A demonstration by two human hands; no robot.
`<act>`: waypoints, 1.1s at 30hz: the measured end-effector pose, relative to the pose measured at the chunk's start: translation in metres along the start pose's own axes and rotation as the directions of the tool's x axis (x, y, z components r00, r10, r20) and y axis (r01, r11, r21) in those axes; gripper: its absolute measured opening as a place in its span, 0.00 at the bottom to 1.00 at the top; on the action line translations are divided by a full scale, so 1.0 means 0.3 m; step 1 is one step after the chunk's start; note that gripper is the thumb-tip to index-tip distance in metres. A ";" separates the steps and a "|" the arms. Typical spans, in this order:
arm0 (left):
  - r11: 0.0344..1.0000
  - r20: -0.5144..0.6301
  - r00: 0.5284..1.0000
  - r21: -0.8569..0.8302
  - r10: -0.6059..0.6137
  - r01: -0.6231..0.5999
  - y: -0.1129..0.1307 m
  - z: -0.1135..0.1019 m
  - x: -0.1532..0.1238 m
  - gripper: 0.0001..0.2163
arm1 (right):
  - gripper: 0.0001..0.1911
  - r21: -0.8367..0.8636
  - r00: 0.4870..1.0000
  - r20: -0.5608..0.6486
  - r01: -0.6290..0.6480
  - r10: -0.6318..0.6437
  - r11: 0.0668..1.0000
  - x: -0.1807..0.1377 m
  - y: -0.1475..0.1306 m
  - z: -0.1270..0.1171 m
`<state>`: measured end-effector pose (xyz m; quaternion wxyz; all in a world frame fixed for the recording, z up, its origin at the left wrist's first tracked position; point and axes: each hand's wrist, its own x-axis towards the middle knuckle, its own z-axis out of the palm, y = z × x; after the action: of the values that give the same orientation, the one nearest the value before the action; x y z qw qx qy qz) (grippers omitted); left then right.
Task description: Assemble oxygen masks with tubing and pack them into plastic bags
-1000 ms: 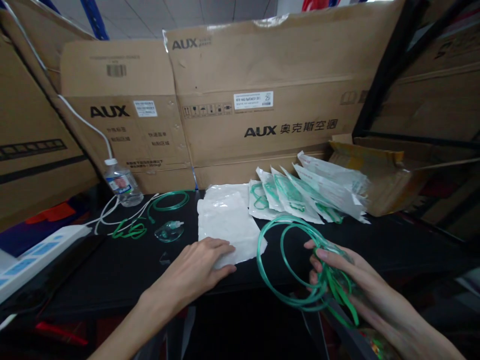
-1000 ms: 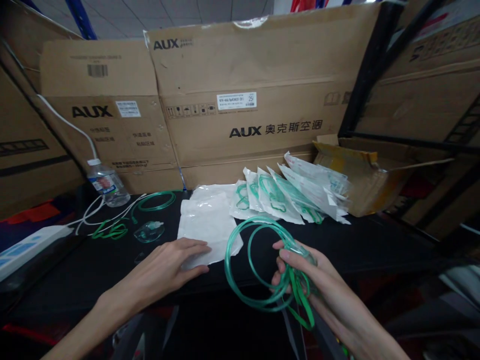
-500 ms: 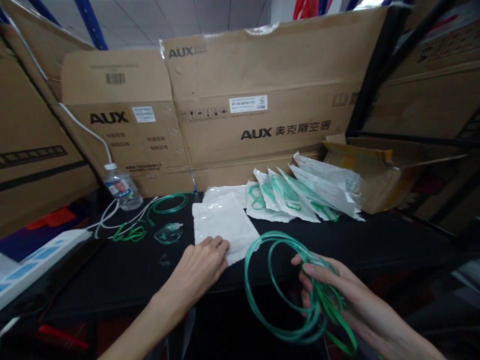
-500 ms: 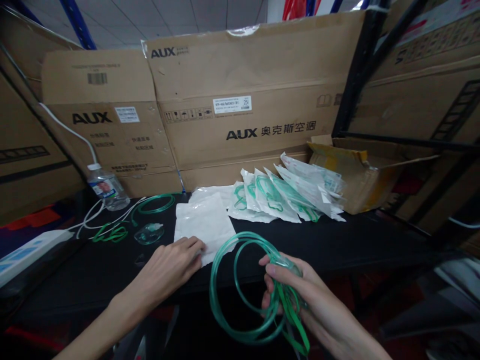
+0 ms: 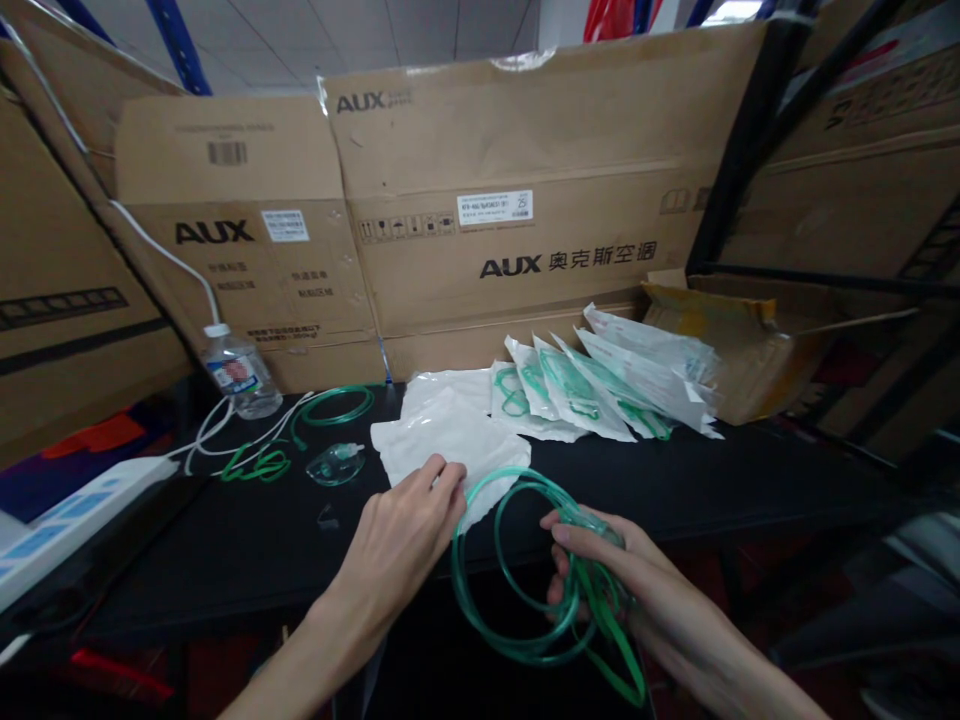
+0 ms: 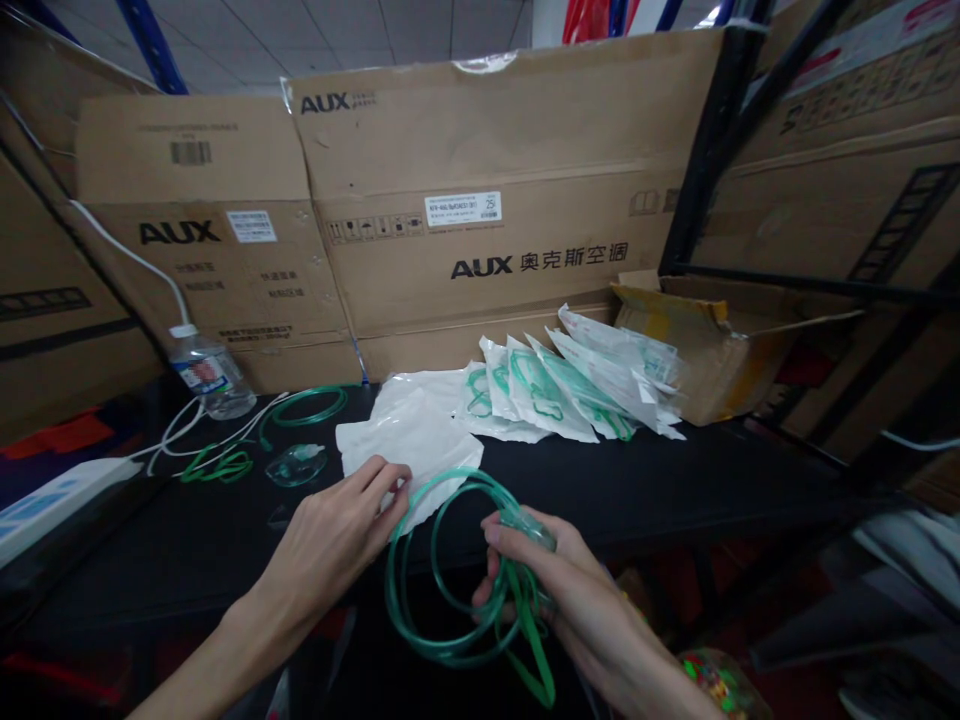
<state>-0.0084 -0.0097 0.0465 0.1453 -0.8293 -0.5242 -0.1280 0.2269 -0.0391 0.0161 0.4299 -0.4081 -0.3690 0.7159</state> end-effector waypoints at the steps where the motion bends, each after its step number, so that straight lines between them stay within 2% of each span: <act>1: 1.000 -0.003 1.000 -0.011 -0.008 0.008 0.002 0.003 0.000 0.07 | 0.17 -0.004 1.000 0.022 0.004 -0.004 1.000 -0.006 -0.003 -0.001; 7: 0.998 0.047 0.998 -0.053 -0.039 0.042 -0.007 0.020 0.006 0.07 | 0.16 -0.067 0.967 0.229 -0.103 0.116 0.992 -0.067 -0.035 -0.049; 12: 0.984 0.060 0.997 -0.170 -0.039 0.049 -0.011 0.030 -0.003 0.08 | 0.14 0.047 0.949 0.312 -0.048 0.031 0.998 -0.052 -0.046 -0.081; 14: 0.971 0.066 0.997 -0.231 -0.047 0.061 -0.009 0.026 -0.006 0.08 | 0.13 0.064 0.961 0.276 -0.003 -0.015 0.998 -0.027 -0.034 -0.084; 18: 0.944 0.060 0.994 -0.315 -0.086 0.101 -0.008 0.016 -0.006 0.08 | 0.12 0.016 0.995 0.099 0.024 -0.025 1.000 0.009 0.006 -0.083; 24: 0.966 -0.006 0.998 -0.249 -0.067 0.063 -0.008 0.033 -0.010 0.13 | 0.18 -0.051 0.995 -0.080 -0.055 0.051 0.997 0.007 0.022 -0.048; 28: 0.981 -0.051 0.999 -0.190 0.018 -0.028 0.015 0.048 -0.017 0.12 | 0.20 -0.078 0.994 -0.108 -0.022 0.013 0.997 -0.002 0.011 -0.011; 33: 0.974 -0.156 0.984 -0.199 0.082 -0.112 0.062 0.065 -0.023 0.10 | 0.21 -0.096 0.997 -0.075 0.027 -0.035 0.995 -0.004 0.003 0.038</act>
<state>0.0067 -0.0157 0.0239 0.1026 -0.8529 -0.4546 -0.2351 0.2165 -0.0426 0.0201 0.4348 -0.4493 -0.3924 0.6746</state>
